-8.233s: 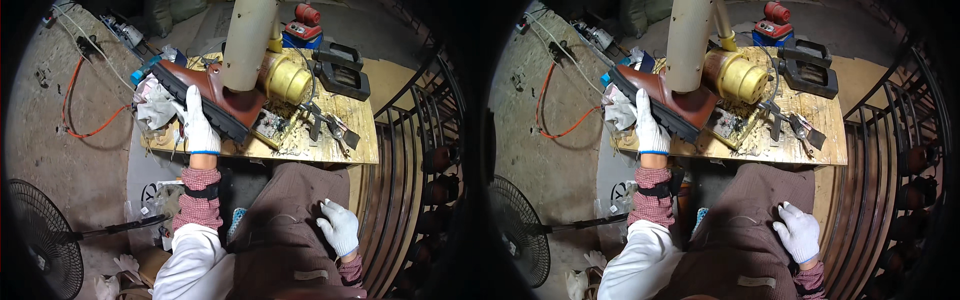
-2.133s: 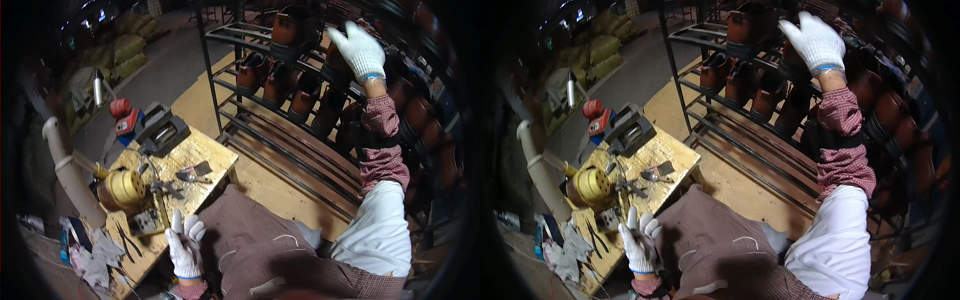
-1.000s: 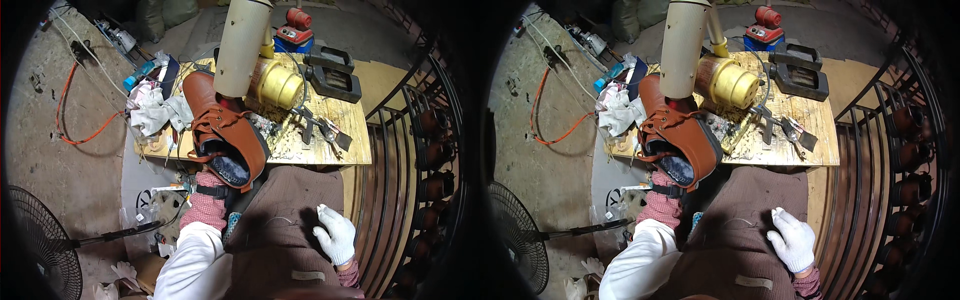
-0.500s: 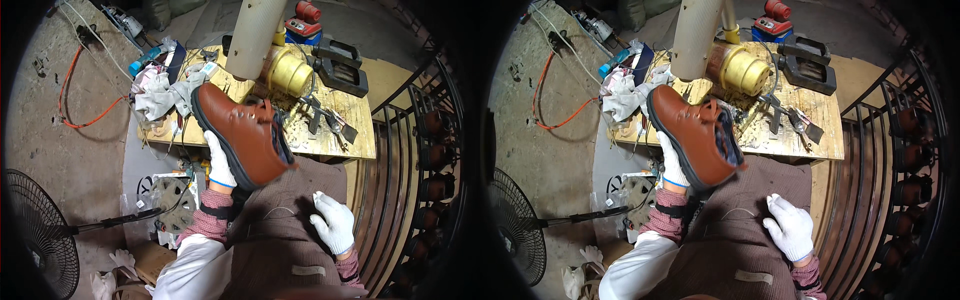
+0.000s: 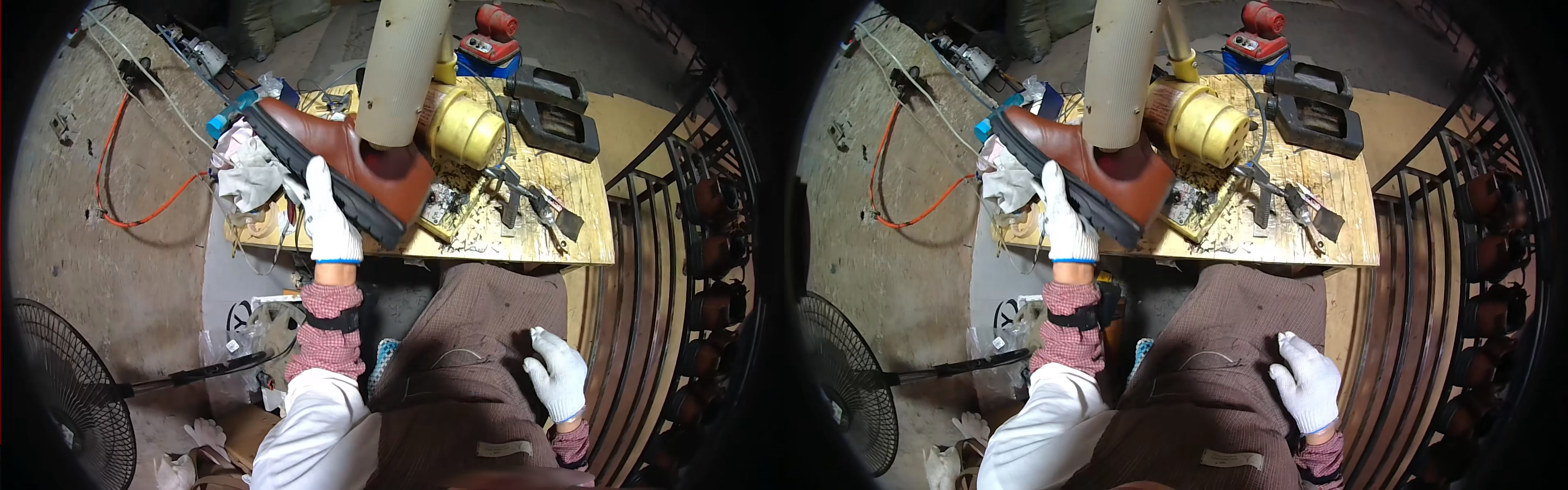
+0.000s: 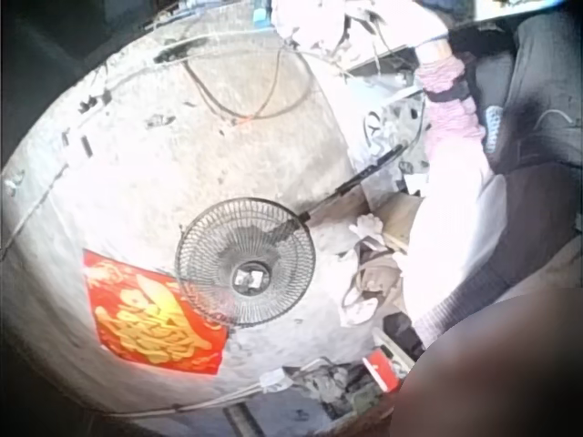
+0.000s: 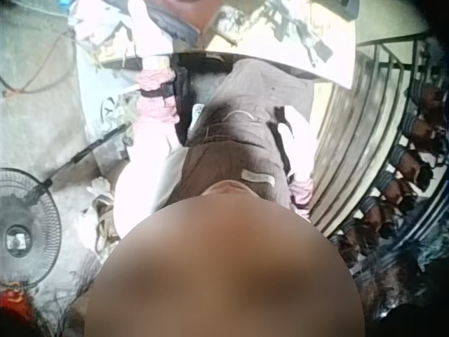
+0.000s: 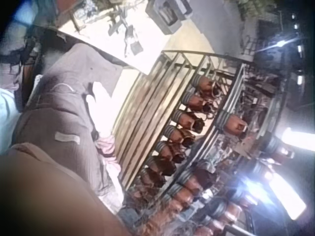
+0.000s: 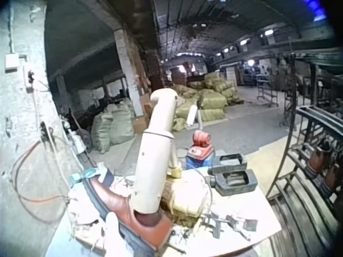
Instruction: Polishing and inspecting manufactured brown leather shoes in a factory finishing area.
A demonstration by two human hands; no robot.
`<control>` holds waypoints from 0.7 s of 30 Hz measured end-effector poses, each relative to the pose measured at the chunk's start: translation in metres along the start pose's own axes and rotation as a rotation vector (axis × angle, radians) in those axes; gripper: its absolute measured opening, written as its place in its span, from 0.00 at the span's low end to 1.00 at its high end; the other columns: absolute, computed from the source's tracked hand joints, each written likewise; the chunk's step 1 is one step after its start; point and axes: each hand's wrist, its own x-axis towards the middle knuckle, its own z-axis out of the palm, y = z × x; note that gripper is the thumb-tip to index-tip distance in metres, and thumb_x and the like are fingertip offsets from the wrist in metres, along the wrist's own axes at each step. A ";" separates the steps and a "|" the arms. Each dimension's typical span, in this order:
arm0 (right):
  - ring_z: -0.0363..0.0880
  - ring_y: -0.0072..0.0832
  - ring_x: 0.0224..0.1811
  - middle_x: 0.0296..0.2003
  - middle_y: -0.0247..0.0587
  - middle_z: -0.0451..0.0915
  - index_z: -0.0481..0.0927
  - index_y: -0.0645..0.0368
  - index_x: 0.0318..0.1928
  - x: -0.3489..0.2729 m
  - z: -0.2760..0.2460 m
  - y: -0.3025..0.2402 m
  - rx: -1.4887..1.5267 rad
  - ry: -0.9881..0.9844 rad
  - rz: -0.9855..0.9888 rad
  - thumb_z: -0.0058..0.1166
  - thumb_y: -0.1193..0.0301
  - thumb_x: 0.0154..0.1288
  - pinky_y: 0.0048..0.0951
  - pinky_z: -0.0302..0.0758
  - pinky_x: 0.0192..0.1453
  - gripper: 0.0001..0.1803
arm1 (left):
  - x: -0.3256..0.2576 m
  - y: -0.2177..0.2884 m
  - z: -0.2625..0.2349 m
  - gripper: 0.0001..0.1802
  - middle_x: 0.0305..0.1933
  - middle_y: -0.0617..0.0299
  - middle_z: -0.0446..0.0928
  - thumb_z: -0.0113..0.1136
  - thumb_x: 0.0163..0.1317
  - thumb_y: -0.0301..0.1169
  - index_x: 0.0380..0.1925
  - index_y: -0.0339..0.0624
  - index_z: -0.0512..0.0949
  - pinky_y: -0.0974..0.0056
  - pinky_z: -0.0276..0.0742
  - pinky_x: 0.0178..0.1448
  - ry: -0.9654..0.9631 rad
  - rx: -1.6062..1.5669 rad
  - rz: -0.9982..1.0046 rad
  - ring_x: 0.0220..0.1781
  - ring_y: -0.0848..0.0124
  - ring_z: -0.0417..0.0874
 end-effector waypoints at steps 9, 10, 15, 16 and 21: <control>0.86 0.43 0.47 0.53 0.46 0.85 0.84 0.56 0.55 0.026 -0.005 -0.011 0.021 -0.053 -0.146 0.66 0.63 0.60 0.38 0.80 0.49 0.22 | 0.010 0.026 0.029 0.50 0.75 0.55 0.65 0.64 0.71 0.49 0.82 0.53 0.44 0.54 0.78 0.67 -0.055 0.071 0.022 0.69 0.62 0.75; 0.86 0.43 0.47 0.53 0.46 0.85 0.84 0.56 0.55 0.035 -0.004 -0.013 0.014 -0.060 -0.132 0.66 0.63 0.60 0.38 0.80 0.49 0.22 | 0.011 0.020 0.027 0.50 0.76 0.55 0.65 0.64 0.71 0.49 0.82 0.53 0.44 0.54 0.77 0.67 -0.045 0.089 -0.023 0.69 0.62 0.75; 0.82 0.41 0.52 0.59 0.44 0.81 0.80 0.56 0.61 0.113 -0.004 -0.055 -0.095 0.100 -0.537 0.61 0.65 0.64 0.38 0.77 0.52 0.24 | -0.020 0.018 0.001 0.43 0.71 0.58 0.72 0.67 0.69 0.45 0.78 0.48 0.57 0.55 0.79 0.65 0.009 -0.053 -0.104 0.66 0.64 0.77; 0.82 0.41 0.52 0.60 0.44 0.80 0.80 0.56 0.61 0.129 -0.004 -0.072 -0.116 0.131 -0.627 0.60 0.66 0.65 0.38 0.77 0.52 0.24 | -0.034 0.024 0.000 0.43 0.71 0.58 0.72 0.67 0.69 0.45 0.78 0.48 0.57 0.55 0.79 0.65 0.017 -0.046 -0.108 0.66 0.64 0.77; 0.82 0.40 0.40 0.39 0.46 0.81 0.82 0.61 0.43 0.176 0.032 -0.129 -0.286 0.215 -0.813 0.57 0.67 0.57 0.36 0.78 0.44 0.15 | -0.067 0.022 -0.027 0.30 0.60 0.63 0.78 0.65 0.71 0.45 0.69 0.51 0.69 0.58 0.82 0.60 -0.094 -0.091 -0.190 0.56 0.66 0.82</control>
